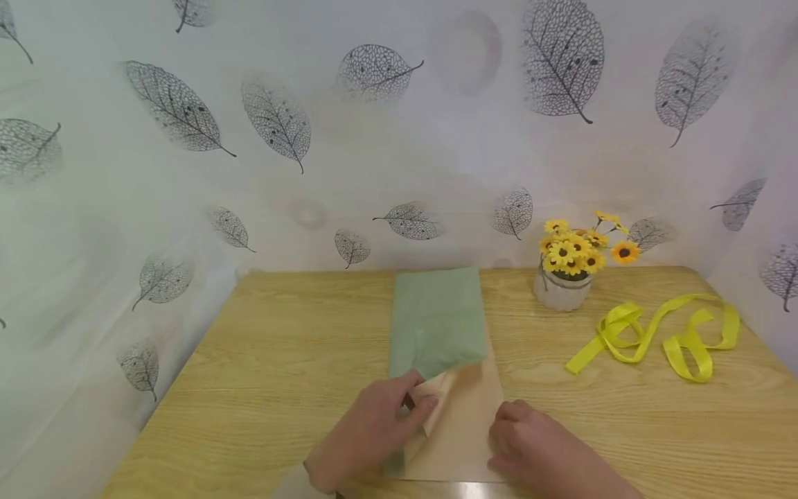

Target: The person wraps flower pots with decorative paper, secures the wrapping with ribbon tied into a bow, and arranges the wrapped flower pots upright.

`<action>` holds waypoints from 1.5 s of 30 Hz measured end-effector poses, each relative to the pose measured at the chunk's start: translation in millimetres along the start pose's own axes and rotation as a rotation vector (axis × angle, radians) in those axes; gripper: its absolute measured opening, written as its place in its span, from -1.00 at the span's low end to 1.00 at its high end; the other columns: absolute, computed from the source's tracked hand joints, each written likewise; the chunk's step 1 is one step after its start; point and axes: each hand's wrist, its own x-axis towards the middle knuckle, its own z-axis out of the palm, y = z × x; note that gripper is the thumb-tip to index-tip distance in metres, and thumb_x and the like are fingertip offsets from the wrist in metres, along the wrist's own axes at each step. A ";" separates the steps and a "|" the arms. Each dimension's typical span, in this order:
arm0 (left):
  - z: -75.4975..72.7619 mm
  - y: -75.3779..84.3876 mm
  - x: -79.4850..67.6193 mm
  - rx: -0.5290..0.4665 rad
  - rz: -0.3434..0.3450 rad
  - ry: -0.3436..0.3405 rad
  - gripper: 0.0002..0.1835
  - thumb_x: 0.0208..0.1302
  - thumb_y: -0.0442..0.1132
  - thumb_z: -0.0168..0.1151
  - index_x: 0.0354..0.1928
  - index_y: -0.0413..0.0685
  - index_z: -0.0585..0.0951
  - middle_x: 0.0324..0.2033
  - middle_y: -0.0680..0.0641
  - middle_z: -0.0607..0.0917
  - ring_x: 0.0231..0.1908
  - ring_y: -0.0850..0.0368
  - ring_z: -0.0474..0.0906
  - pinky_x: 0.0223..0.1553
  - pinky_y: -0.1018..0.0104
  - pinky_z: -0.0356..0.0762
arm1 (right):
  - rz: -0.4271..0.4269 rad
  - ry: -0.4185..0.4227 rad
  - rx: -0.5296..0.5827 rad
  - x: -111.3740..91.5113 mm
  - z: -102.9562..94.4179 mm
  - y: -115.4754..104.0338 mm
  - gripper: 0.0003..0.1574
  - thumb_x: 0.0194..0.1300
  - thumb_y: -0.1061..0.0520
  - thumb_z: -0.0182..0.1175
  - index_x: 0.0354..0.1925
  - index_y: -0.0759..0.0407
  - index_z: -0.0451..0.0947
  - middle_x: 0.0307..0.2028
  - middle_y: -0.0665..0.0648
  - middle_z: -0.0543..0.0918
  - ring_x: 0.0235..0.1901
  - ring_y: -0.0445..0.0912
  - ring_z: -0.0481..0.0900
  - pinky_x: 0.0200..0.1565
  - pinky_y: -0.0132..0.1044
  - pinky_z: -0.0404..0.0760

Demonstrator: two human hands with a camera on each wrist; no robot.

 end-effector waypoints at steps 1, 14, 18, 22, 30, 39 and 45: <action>-1.1 -0.6 1.1 -0.006 0.010 0.021 -0.77 0.57 0.00 0.10 -0.16 0.04 0.62 -0.45 0.17 0.70 -0.47 0.55 0.50 -0.46 0.67 0.42 | 0.018 -0.028 0.010 0.7 -0.8 -0.4 -0.80 0.16 -0.07 0.52 -0.35 -0.20 0.64 -0.23 -0.11 0.63 -0.28 -0.33 0.53 -0.35 -0.56 0.56; -11.7 -12.8 1.1 -0.100 0.110 0.242 -0.76 0.37 -0.49 0.25 -0.01 -0.08 0.69 -0.11 0.00 0.66 -0.31 0.33 0.54 -0.29 0.58 0.58 | 0.212 -0.232 0.041 -1.2 -4.9 -2.7 -0.57 0.36 -0.20 0.32 0.10 -0.09 0.68 0.18 0.13 0.68 0.06 0.10 0.63 -0.08 -0.07 0.72; -16.8 -17.4 -1.2 -0.090 0.118 0.252 -0.82 0.32 -0.43 0.32 -0.09 -0.11 0.75 -0.18 0.02 0.65 -0.30 0.31 0.57 -0.28 0.57 0.58 | 0.289 -0.322 0.097 0.4 -8.0 -2.0 -0.57 0.35 -0.22 0.33 0.07 -0.07 0.69 0.17 0.15 0.67 0.06 0.14 0.61 -0.09 -0.02 0.71; -22.3 -22.4 -2.4 -0.063 0.125 0.272 -0.91 0.25 -0.35 0.45 -0.22 -0.11 0.73 -0.21 0.01 0.67 -0.30 0.24 0.58 -0.34 0.56 0.54 | 0.373 -0.378 0.150 1.9 -12.7 -1.5 -0.55 0.30 -0.21 0.36 0.05 -0.03 0.72 0.16 0.16 0.65 0.05 0.16 0.60 -0.10 -0.01 0.71; -32.8 -29.6 -7.5 -0.021 0.048 0.228 -0.69 0.27 -0.54 0.27 -0.01 -0.10 0.72 0.05 -0.15 0.72 -0.35 0.26 0.52 -0.36 0.53 0.54 | 0.384 -0.398 0.142 -0.8 -15.3 0.5 -0.66 0.26 -0.12 0.41 -0.05 -0.03 0.76 0.12 0.14 0.66 -0.02 0.13 0.62 -0.11 -0.01 0.71; -37.3 -38.8 -14.6 0.003 0.041 0.181 -0.36 0.16 -0.66 0.17 0.33 -0.24 0.54 0.23 -0.23 0.55 -0.28 0.20 0.45 -0.43 0.54 0.42 | 0.380 -0.372 0.120 -9.0 -13.5 3.2 -0.66 0.23 -0.11 0.43 -0.08 0.00 0.78 0.11 0.13 0.65 -0.02 0.15 0.61 -0.12 -0.02 0.71; -42.1 -42.5 -20.2 -0.005 0.013 0.164 -0.27 0.07 -0.67 0.17 0.39 -0.29 0.47 0.33 -0.28 0.43 0.11 -0.07 0.54 -0.35 0.52 0.50 | 0.422 -0.405 0.155 -10.9 -15.6 7.6 -0.66 0.23 -0.11 0.44 -0.09 0.01 0.78 0.14 0.13 0.62 0.00 0.17 0.58 -0.09 -0.01 0.70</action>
